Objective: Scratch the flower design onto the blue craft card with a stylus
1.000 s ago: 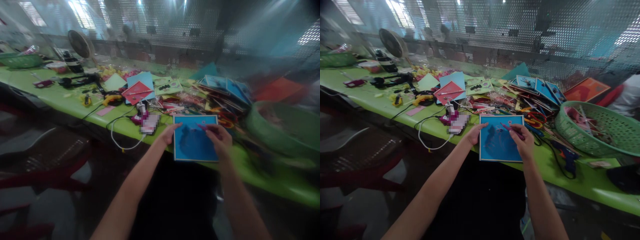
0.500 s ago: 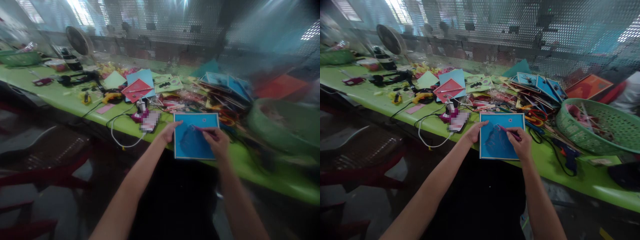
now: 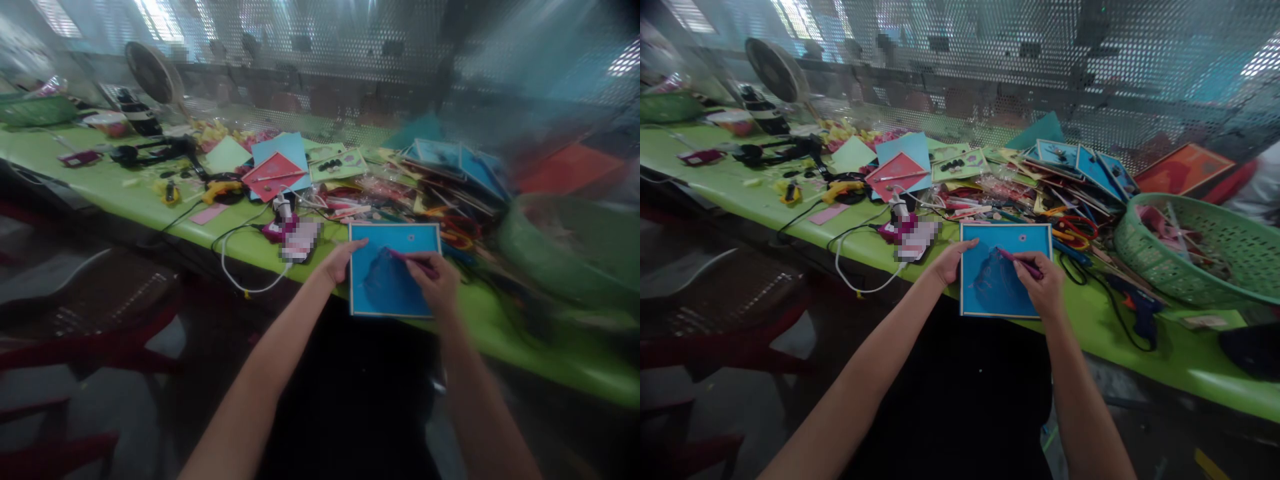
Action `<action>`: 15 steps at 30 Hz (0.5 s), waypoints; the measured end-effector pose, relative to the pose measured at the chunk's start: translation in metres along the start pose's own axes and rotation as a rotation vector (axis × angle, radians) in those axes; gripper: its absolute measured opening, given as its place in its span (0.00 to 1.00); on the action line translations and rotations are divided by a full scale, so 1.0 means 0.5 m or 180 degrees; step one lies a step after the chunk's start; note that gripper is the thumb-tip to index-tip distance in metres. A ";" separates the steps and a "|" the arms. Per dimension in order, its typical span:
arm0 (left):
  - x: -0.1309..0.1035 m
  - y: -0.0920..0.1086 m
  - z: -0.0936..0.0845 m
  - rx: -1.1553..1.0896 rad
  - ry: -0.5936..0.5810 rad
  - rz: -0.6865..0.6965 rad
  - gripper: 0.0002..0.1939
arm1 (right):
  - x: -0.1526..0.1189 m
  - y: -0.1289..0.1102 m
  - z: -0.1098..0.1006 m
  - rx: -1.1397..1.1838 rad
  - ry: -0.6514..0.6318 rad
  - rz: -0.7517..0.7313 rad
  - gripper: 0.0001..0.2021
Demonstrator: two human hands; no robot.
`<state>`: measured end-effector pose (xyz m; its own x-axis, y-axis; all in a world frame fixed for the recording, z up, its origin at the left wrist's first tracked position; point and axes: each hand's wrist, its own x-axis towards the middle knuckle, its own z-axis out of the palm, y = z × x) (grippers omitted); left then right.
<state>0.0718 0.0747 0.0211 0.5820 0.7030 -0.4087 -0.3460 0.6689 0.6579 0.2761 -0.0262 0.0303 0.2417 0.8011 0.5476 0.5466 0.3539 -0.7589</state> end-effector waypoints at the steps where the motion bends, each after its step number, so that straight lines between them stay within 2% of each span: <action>1: 0.000 0.000 0.000 0.0010 0.0006 0.0003 0.14 | 0.000 -0.001 0.001 -0.0003 0.0010 0.0002 0.09; 15: 0.009 -0.005 -0.010 0.0019 -0.0027 0.0118 0.16 | -0.001 0.003 0.001 -0.0025 0.0016 0.0044 0.10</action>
<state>0.0718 0.0771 0.0144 0.5749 0.7253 -0.3786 -0.3632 0.6409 0.6763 0.2763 -0.0258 0.0289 0.2534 0.8034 0.5389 0.5494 0.3390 -0.7637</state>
